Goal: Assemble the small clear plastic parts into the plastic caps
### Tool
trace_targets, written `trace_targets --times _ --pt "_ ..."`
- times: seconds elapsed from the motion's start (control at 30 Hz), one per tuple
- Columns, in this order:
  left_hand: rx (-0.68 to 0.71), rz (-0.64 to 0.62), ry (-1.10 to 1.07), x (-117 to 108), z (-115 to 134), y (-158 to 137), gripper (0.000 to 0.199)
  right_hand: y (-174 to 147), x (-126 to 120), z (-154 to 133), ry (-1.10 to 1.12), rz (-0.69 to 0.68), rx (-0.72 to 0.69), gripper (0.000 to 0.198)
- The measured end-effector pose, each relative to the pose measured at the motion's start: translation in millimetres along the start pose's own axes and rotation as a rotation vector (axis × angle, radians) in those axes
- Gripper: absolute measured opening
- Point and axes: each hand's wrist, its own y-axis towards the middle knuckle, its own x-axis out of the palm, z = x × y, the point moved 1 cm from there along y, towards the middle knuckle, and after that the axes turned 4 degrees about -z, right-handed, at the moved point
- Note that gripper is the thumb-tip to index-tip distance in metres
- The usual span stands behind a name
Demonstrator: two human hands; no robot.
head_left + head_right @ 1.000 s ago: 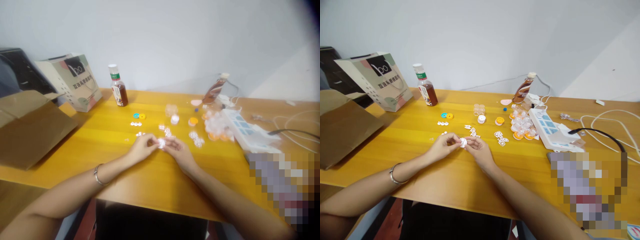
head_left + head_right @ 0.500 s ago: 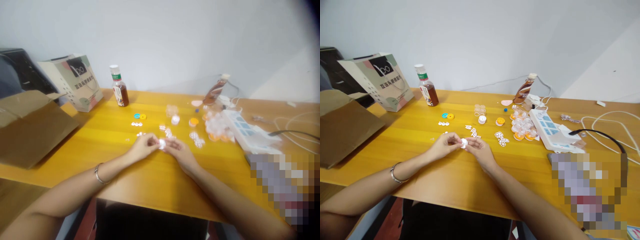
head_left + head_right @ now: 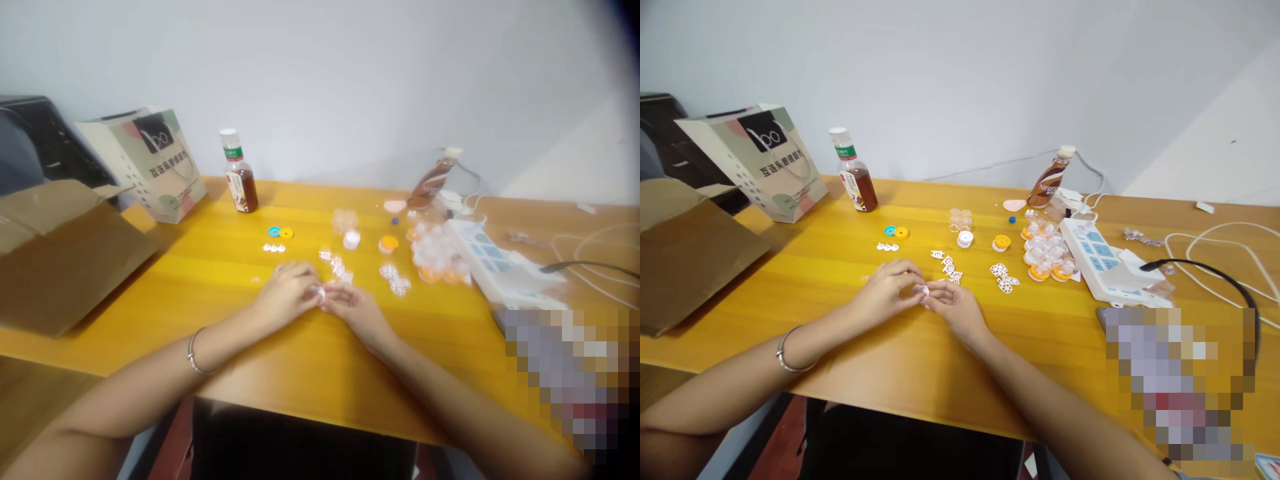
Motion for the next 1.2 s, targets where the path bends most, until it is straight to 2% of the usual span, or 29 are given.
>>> trace_targets --times 0.17,0.3,0.4,0.63,0.9,1.0,1.2 --pt "0.028 0.064 0.217 2.6 6.5 -6.6 0.02 -2.1 2.2 -1.8 -0.011 0.029 -0.01 0.03" --pt "0.039 0.049 0.258 5.8 11.5 -8.9 0.02 -2.3 2.4 -1.7 -0.023 0.045 -0.013 0.031" --pt "-0.006 0.029 0.2 7.0 11.8 -6.9 0.017 -2.3 2.3 -0.6 -0.021 0.037 -0.018 0.031" --pt "-0.153 -0.033 -0.144 8.1 2.0 -0.4 0.008 -2.6 2.3 -0.6 -0.044 0.002 -0.014 0.029" --pt "-0.149 0.022 -0.174 11.8 2.6 -1.5 0.007 -0.4 -1.0 1.3 -0.043 -0.004 -0.009 0.027" --pt "-0.13 0.036 -0.106 11.7 3.9 -2.8 0.01 0.4 -2.4 2.0 -0.026 -0.009 -0.011 0.027" --pt "-0.021 0.073 0.178 13.8 10.7 -8.4 0.02 -1.1 -1.4 -0.2 -0.042 0.02 -0.015 0.029"
